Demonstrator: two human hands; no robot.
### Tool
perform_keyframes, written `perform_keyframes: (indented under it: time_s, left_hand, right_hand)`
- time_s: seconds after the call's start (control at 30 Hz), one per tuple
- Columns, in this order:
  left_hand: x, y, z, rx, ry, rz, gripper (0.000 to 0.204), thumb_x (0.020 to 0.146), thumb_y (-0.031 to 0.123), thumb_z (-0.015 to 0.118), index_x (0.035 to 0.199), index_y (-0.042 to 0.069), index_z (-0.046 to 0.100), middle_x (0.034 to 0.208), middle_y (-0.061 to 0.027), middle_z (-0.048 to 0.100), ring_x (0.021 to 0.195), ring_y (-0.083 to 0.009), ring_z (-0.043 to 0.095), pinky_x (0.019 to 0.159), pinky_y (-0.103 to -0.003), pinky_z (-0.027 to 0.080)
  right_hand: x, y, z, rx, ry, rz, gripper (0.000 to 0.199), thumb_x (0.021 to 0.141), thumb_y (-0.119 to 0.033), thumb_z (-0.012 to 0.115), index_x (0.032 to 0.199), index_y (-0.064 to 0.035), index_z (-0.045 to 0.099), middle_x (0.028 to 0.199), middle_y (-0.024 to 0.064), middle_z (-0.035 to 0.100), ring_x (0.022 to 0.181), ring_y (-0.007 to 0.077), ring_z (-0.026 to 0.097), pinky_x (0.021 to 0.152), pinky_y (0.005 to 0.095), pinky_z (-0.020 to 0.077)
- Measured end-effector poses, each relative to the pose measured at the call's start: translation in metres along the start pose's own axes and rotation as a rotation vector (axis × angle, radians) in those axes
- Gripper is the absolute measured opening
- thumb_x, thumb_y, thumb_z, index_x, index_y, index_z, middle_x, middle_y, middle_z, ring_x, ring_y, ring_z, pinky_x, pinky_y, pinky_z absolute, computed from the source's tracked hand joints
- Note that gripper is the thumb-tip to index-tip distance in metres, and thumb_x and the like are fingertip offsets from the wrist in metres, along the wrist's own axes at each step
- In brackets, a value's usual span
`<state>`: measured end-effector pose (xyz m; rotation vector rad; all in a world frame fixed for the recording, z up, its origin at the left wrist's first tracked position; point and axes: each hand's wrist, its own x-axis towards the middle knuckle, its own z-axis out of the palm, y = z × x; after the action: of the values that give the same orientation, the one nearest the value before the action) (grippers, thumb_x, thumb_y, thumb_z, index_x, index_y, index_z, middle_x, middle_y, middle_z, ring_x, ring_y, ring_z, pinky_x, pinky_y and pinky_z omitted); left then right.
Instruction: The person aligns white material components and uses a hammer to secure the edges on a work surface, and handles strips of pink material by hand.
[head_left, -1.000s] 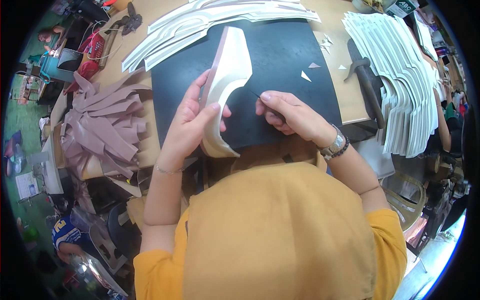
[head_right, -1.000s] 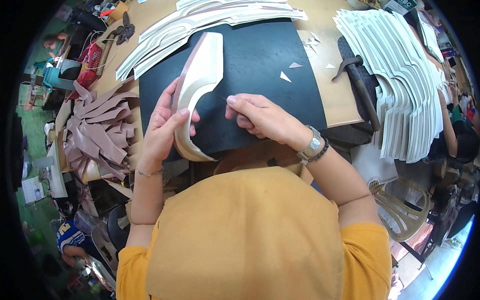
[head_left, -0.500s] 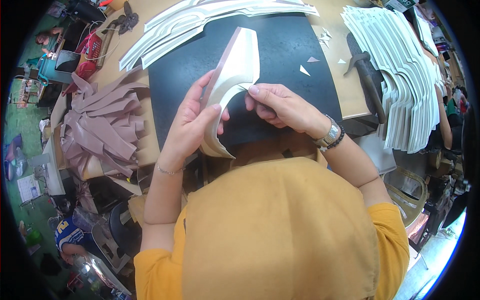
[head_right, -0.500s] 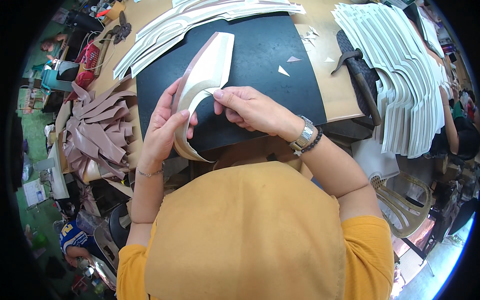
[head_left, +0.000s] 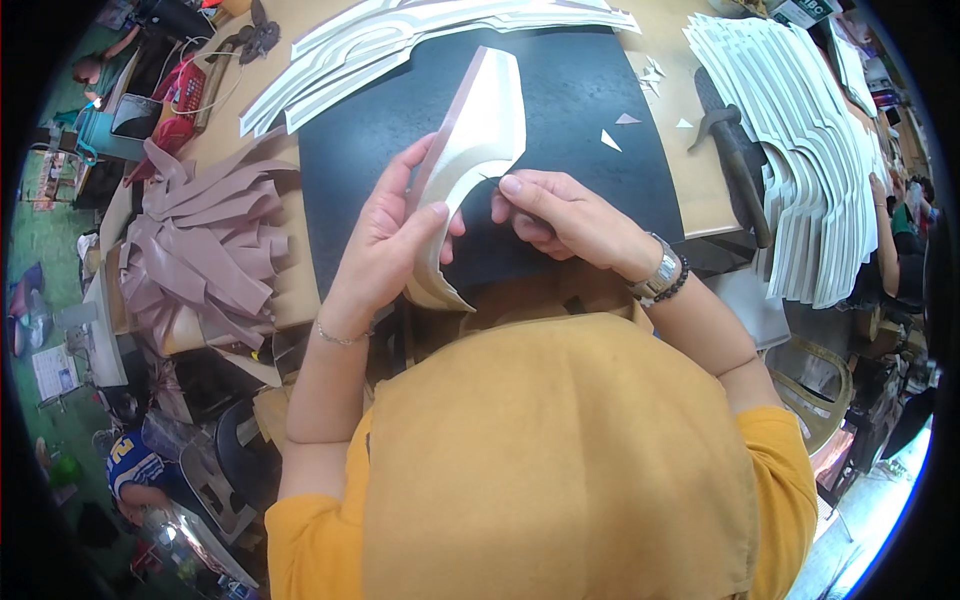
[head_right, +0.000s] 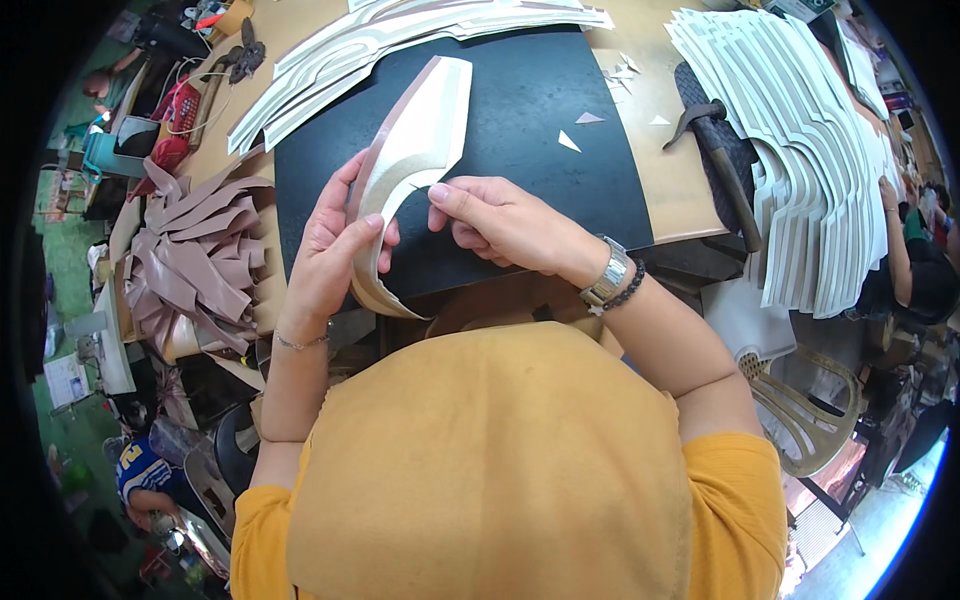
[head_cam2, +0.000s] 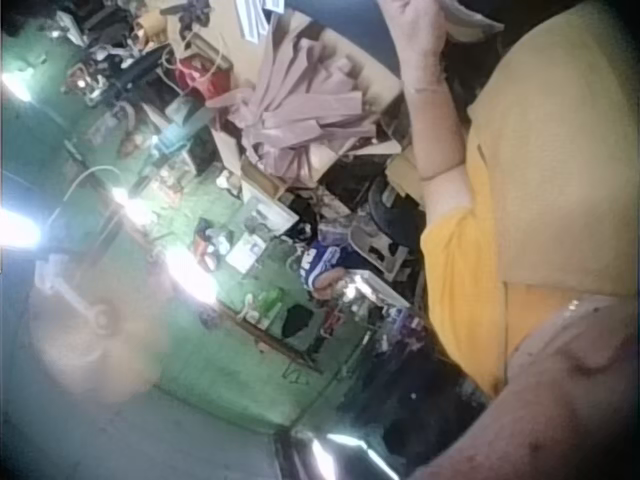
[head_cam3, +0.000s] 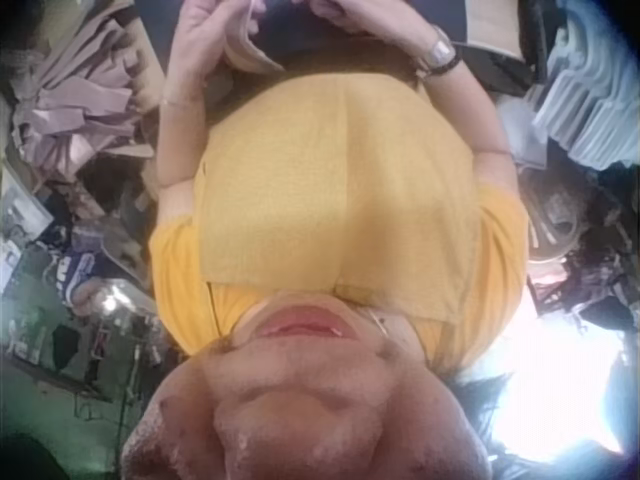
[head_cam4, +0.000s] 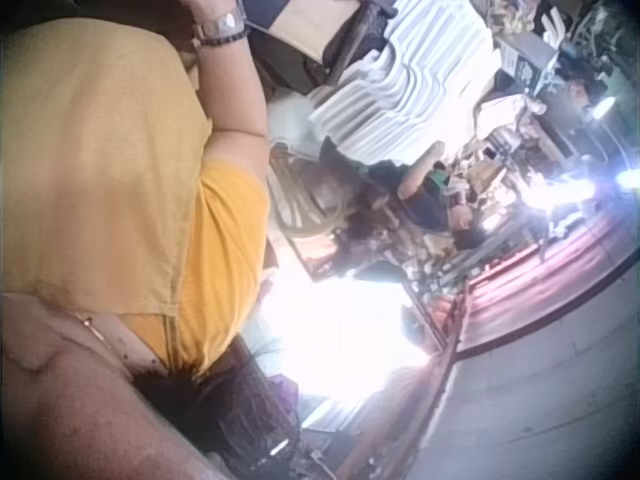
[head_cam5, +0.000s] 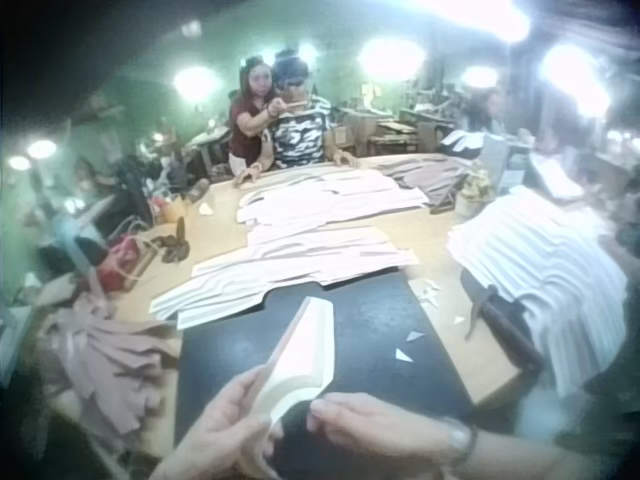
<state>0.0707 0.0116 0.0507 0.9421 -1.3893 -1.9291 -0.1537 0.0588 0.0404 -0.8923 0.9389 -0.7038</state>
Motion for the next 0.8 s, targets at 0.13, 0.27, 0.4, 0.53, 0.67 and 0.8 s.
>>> perform_keyframes:
  time_s: [0.13,0.27,0.4,0.53,0.67,0.8]
  left_hand:
    - [-0.001,-0.001,-0.002,-0.008,-0.024,-0.011,0.061,0.094,0.004,0.053,0.151,0.007,0.031,0.091,-0.007,0.062,0.072,-0.009,0.058,0.06,-0.022,0.05]
    - [-0.002,-0.003,-0.002,0.003,-0.001,0.007,0.061,0.094,0.004,0.053,0.151,0.008,0.03,0.09,-0.0067,0.062,0.07,-0.0088,0.058,0.06,-0.022,0.05]
    - [-0.003,0.0,-0.001,-0.005,-0.007,0.009,0.061,0.095,0.005,0.053,0.151,0.008,0.03,0.089,-0.0066,0.062,0.069,-0.0085,0.057,0.06,-0.022,0.05]
    - [-0.004,0.0,0.002,-0.01,-0.014,0.005,0.061,0.095,0.005,0.053,0.151,0.008,0.03,0.089,-0.0064,0.061,0.069,-0.0081,0.057,0.06,-0.022,0.05]
    - [-0.005,-0.001,0.003,0.003,-0.023,-0.006,0.061,0.095,0.005,0.053,0.151,0.008,0.03,0.089,-0.0062,0.061,0.069,-0.008,0.057,0.059,-0.022,0.05]
    - [-0.003,-0.005,0.004,0.001,-0.019,0.007,0.061,0.095,0.005,0.052,0.151,0.008,0.029,0.089,-0.0064,0.062,0.069,-0.0083,0.057,0.06,-0.021,0.05]
  right_hand:
    - [0.002,0.001,-0.002,0.001,-0.023,-0.02,0.041,0.105,-0.046,0.043,0.091,-0.0096,0.056,0.063,-0.008,0.035,0.051,0.0022,0.026,0.044,0.0196,0.0209]
    - [-0.001,0.007,-0.005,0.004,-0.016,-0.009,0.039,0.105,-0.044,0.043,0.094,-0.0093,0.055,0.063,-0.0081,0.035,0.05,0.0016,0.024,0.043,0.0198,0.0179]
    - [-0.004,0.004,-0.001,0.005,-0.01,0.011,0.038,0.105,-0.044,0.043,0.094,-0.0093,0.055,0.062,-0.0079,0.035,0.049,0.0016,0.024,0.043,0.0198,0.0181]
    - [-0.003,-0.002,0.006,-0.006,-0.005,0.011,0.039,0.105,-0.044,0.043,0.093,-0.0094,0.055,0.062,-0.0078,0.035,0.049,0.0014,0.025,0.042,0.0197,0.0183]
    - [0.0,0.002,0.003,-0.015,-0.022,-0.026,0.039,0.105,-0.044,0.043,0.092,-0.0095,0.056,0.062,-0.0078,0.036,0.049,0.0012,0.025,0.042,0.0197,0.0186]
    - [-0.005,0.008,-0.001,-0.032,-0.014,-0.012,0.04,0.105,-0.044,0.043,0.091,-0.0094,0.056,0.061,-0.0077,0.036,0.049,0.0013,0.026,0.043,0.0195,0.019]
